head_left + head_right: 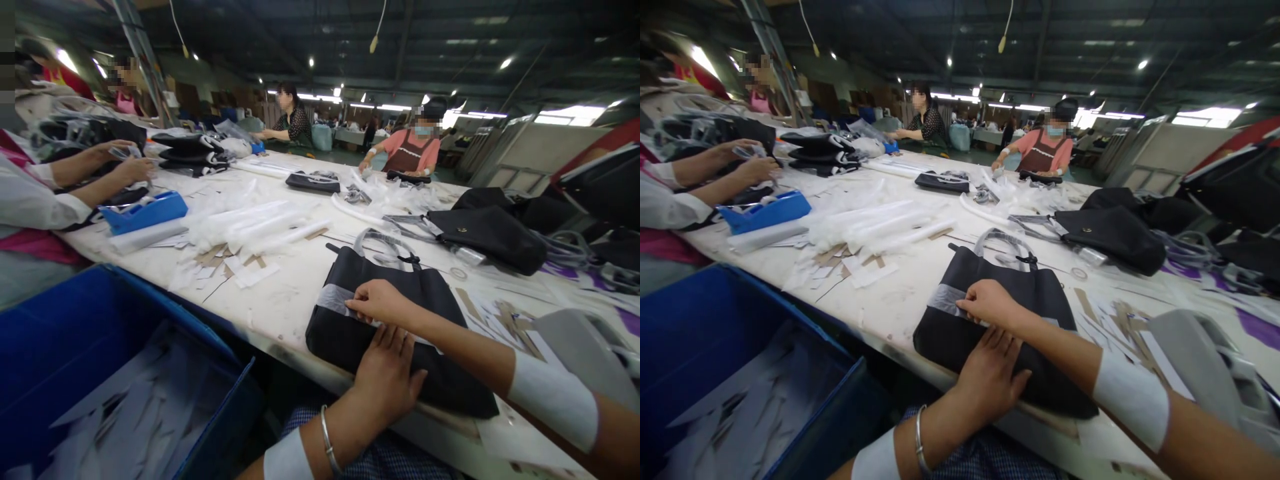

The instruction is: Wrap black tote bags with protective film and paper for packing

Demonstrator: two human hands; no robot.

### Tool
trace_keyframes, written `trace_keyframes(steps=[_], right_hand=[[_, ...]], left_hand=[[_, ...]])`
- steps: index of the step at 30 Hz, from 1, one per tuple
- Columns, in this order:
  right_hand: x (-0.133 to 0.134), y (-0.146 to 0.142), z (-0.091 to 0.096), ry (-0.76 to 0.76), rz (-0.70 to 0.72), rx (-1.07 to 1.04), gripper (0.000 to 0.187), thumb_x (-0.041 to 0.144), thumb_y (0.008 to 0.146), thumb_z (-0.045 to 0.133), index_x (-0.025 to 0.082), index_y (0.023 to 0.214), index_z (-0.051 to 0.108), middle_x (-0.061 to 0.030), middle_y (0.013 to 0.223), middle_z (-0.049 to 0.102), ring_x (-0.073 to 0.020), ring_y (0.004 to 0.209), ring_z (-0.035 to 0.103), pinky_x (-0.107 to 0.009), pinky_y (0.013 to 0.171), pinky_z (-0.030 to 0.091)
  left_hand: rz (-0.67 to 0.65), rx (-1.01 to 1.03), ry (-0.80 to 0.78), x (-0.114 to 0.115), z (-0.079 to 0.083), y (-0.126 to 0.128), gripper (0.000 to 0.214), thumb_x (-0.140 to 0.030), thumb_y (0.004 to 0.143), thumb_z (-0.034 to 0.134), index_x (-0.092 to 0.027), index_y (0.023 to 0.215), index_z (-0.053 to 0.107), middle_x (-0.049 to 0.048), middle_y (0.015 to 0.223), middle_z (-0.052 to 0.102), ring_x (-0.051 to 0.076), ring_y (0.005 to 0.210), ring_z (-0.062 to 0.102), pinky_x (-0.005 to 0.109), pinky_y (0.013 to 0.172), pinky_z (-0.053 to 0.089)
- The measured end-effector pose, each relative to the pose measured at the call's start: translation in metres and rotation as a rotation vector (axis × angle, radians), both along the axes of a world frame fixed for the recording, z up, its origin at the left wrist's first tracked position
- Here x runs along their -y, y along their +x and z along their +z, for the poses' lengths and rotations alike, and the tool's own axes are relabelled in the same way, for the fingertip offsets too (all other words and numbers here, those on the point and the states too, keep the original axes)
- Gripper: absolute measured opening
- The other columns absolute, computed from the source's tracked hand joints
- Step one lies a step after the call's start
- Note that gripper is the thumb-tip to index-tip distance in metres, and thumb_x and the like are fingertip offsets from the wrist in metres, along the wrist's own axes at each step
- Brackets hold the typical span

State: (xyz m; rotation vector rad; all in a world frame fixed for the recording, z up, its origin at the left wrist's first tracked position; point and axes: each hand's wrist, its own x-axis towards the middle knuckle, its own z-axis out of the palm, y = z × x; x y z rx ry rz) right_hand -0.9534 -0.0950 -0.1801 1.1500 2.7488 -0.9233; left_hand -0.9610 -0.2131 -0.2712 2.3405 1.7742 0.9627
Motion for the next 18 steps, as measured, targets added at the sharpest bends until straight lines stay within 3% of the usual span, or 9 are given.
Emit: trace_keyframes(steps=[3,10,18], right_hand=[[-0.002,-0.004,0.007,0.049,0.070,0.068,0.036,0.043,0.082,0.058,0.018,0.057,0.065,-0.0021,0.052,0.066,-0.0156,0.051,0.064,-0.022,0.050,0.044],[0.003,-0.014,0.023,-0.063,0.047,0.201,0.031,0.029,0.085,0.054,0.015,0.059,0.063,-0.0072,0.061,0.070,-0.0160,0.053,0.066,-0.021,0.048,0.048],[-0.002,-0.020,0.030,0.157,0.145,0.389,0.034,0.037,0.084,0.057,0.017,0.058,0.065,-0.0064,0.062,0.072,-0.0174,0.060,0.068,-0.022,0.049,0.043]], left_hand=[[0.005,-0.023,0.012,0.000,-0.002,0.000,0.059,-0.048,0.096,0.036,-0.006,0.137,0.043,0.0175,0.142,0.047,0.028,0.136,0.037,0.042,0.116,0.029],[0.005,-0.019,0.036,0.000,-0.003,-0.001,0.061,-0.047,0.096,0.037,-0.006,0.141,0.040,0.0174,0.146,0.042,0.029,0.139,0.034,0.043,0.115,0.030],[0.006,-0.044,0.011,-0.001,-0.005,0.000,0.062,-0.048,0.097,0.034,-0.006,0.142,0.038,0.0168,0.148,0.040,0.028,0.140,0.031,0.042,0.116,0.028]])
